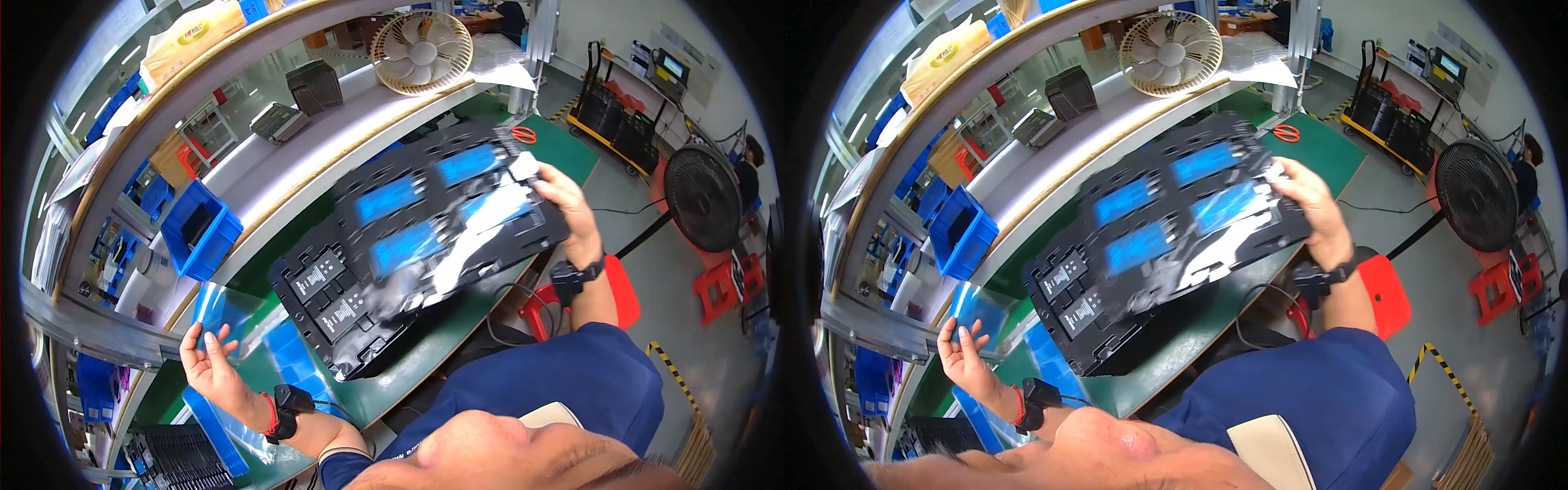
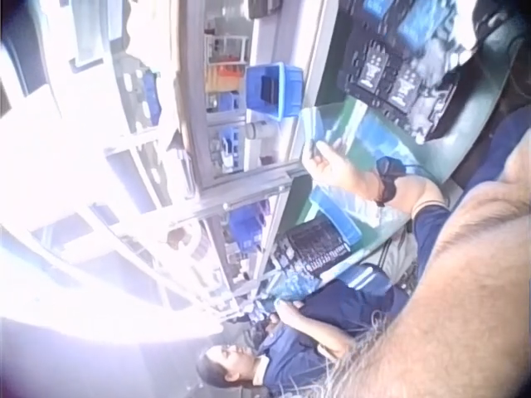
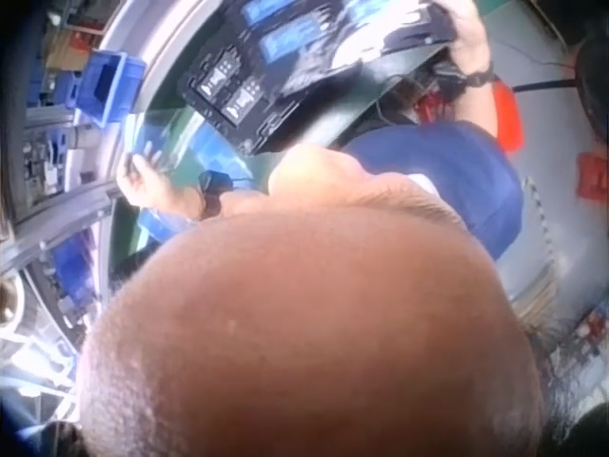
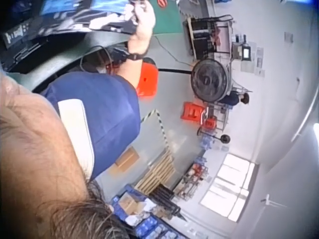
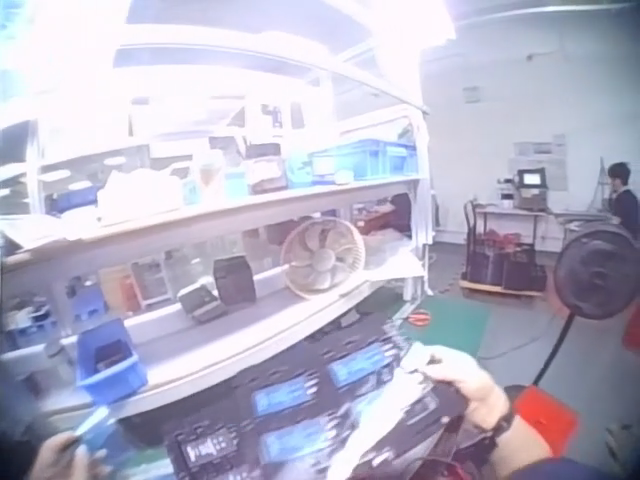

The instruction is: The worker is assembling components into a black plastic housing, including applying blue protective films.

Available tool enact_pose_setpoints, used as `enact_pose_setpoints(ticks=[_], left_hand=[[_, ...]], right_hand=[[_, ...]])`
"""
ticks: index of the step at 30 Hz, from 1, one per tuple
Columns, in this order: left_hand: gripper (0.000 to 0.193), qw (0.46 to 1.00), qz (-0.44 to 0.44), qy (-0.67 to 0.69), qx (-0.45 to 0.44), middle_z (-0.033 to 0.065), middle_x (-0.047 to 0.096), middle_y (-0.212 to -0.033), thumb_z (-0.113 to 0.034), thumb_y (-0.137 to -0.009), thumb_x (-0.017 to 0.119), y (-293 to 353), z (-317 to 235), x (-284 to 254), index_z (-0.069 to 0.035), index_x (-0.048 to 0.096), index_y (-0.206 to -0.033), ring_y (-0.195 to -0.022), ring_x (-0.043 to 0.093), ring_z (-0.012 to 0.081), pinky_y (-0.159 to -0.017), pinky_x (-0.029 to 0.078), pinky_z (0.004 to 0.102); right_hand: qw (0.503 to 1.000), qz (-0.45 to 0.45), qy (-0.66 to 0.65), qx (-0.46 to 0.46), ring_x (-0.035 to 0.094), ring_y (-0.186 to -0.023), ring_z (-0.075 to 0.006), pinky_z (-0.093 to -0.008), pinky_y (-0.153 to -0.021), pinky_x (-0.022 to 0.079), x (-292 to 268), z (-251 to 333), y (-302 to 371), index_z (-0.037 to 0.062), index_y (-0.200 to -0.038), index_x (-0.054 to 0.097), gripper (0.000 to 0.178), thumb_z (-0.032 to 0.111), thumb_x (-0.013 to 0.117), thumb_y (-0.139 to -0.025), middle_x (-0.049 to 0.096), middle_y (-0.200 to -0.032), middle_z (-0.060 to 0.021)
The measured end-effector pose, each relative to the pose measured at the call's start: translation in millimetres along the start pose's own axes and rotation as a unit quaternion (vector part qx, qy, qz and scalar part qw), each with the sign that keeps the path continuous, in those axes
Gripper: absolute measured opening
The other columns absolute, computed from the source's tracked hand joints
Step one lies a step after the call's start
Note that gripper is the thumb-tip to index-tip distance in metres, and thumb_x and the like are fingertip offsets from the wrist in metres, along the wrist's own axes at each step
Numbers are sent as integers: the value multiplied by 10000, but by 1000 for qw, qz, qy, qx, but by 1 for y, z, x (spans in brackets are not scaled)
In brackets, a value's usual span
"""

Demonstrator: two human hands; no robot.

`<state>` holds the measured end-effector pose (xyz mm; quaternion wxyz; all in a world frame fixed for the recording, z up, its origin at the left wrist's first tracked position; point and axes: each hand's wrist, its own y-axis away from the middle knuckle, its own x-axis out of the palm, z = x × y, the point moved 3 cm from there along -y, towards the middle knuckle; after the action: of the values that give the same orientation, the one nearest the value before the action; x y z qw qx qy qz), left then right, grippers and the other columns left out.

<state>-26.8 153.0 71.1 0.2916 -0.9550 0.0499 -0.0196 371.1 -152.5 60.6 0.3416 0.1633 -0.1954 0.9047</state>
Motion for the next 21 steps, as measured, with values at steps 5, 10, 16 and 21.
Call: enact_pose_setpoints(ticks=[5, 10, 16, 21], left_hand=[[407, 1000, 6, 9, 3, 155, 630, -949, -8, -889, 513, 0, -3, 6, 3, 412, -1284, -780, 654, 167, -575, 516, 201], [547, 999, 25, 10, 18, 158, 648, -924, 1, -885, 512, 0, -11, 16, -52, 300, -1386, -786, 655, 155, -605, 522, 213], [507, 999, 38, 4, 6, 142, 648, -927, -4, -888, 516, 2, -4, 17, -28, 340, -1363, -801, 649, 141, -615, 512, 204], [489, 999, 53, 8, -5, 127, 638, -954, 1, -888, 512, 1, 2, 23, -14, 354, -1351, -794, 647, 141, -614, 506, 200]], right_hand=[[988, -144, 15, -60, 618, -908, -161, -270, -812, 511, -101, 18, 39, -57, -1232, 435, 383, 56, 514, -874, 592, -1079, -127], [970, -237, 25, -53, 624, -896, -176, -293, -821, 516, -201, -18, 60, -37, -1173, 484, 296, 38, 494, -887, 606, -1046, -113], [909, -399, 121, -23, 622, -765, -163, -287, -738, 523, -253, -100, 59, -14, -1014, 538, 194, -26, 516, -822, 627, -904, -88], [844, -420, 318, 97, 611, -804, -184, -292, -614, 511, -236, -127, 32, -32, -1177, 461, 426, 113, 619, -809, 608, -961, -122]])
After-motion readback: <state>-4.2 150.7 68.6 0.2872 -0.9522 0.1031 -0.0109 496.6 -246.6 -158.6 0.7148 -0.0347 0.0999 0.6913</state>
